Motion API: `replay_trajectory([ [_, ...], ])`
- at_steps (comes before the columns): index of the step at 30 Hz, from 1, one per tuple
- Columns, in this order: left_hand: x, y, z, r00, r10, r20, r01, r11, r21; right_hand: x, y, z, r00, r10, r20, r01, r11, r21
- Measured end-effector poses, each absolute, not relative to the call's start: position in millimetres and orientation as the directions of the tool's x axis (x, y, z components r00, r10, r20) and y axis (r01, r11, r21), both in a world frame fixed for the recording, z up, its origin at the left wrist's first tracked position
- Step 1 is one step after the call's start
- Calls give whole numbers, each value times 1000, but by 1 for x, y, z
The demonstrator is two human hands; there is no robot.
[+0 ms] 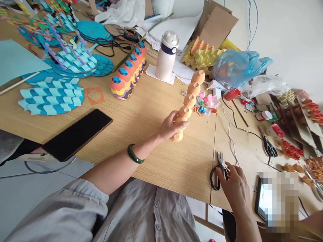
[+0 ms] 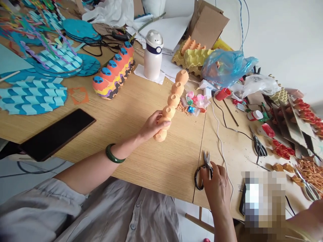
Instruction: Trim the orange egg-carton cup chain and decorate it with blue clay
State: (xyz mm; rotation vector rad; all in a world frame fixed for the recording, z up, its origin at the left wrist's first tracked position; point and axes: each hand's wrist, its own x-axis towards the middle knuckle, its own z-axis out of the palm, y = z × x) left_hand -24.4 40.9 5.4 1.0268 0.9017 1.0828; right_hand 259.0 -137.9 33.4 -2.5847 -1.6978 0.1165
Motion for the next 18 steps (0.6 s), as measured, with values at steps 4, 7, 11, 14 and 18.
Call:
replay_trajectory([
  [4, -25, 44, 9, 229, 970, -81, -337, 158, 928, 261, -144, 32, 397, 915, -69, 913, -401, -72],
  [7, -25, 43, 15, 296, 947, -125, -439, 251, 863, 266, -146, 33, 439, 891, -117, 891, -449, -74],
  [11, -26, 41, 24, 394, 904, -169, -485, 360, 797, 276, -146, 39, 503, 848, -164, 841, -525, -132],
  [14, -27, 40, 28, 460, 869, -182, -510, 426, 748, 281, -142, 46, 573, 801, -173, 722, -593, -356],
  [18, -28, 40, 25, 490, 851, -190, -554, 472, 686, 271, -121, 53, 569, 777, -270, 302, -503, -810],
])
